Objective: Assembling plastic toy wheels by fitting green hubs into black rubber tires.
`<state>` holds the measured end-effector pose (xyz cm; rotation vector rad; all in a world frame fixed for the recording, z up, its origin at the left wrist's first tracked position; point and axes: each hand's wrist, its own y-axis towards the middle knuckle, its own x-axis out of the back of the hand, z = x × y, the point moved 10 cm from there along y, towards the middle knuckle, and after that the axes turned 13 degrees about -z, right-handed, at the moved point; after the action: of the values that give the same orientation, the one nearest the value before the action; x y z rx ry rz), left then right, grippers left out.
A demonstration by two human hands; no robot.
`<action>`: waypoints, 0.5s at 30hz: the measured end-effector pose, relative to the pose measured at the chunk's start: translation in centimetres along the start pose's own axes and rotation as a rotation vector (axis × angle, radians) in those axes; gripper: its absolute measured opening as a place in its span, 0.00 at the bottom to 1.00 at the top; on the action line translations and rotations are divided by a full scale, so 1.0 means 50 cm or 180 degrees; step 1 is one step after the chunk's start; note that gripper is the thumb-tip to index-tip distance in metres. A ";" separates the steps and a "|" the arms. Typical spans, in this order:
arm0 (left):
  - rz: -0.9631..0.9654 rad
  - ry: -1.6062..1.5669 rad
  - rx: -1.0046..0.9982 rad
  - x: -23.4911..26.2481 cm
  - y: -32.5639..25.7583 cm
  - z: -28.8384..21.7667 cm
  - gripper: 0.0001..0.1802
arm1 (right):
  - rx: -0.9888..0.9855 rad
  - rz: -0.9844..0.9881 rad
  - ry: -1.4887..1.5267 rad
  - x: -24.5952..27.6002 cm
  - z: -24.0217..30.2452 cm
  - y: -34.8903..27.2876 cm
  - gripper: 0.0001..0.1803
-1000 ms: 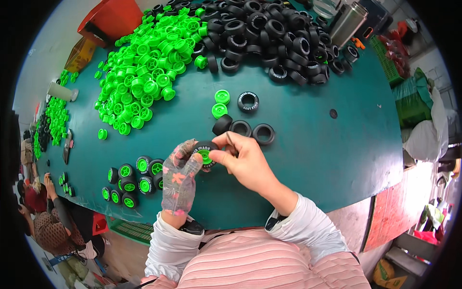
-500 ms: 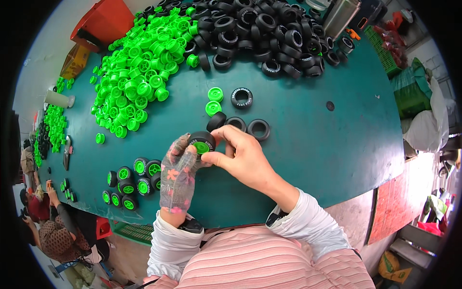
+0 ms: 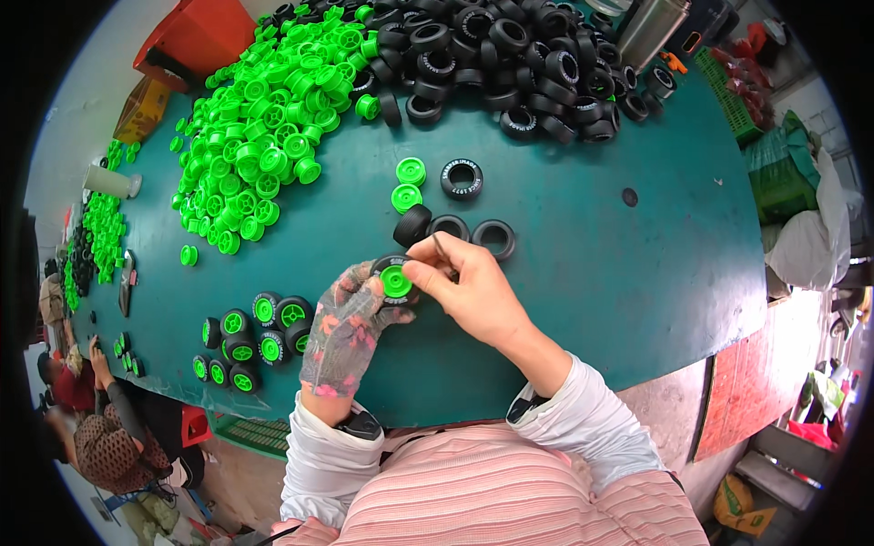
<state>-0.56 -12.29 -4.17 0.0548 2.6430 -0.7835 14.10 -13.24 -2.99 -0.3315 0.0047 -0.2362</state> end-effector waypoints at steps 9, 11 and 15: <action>-0.0059 0.0058 0.0027 0.014 -0.001 0.008 0.22 | 0.0412 0.0084 -0.0428 0.004 0.010 -0.004 0.14; -0.0045 0.0510 -0.0384 0.015 0.000 -0.003 0.21 | 0.0681 0.0081 -0.0593 0.003 0.017 -0.009 0.14; 0.0145 0.0364 -0.0462 0.015 0.001 -0.005 0.20 | 0.0403 0.0214 -0.0316 -0.002 0.020 -0.012 0.14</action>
<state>-1.33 -12.16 -4.27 0.1236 2.7883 -0.5880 13.91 -13.45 -1.83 -0.2165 -0.0967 -0.1525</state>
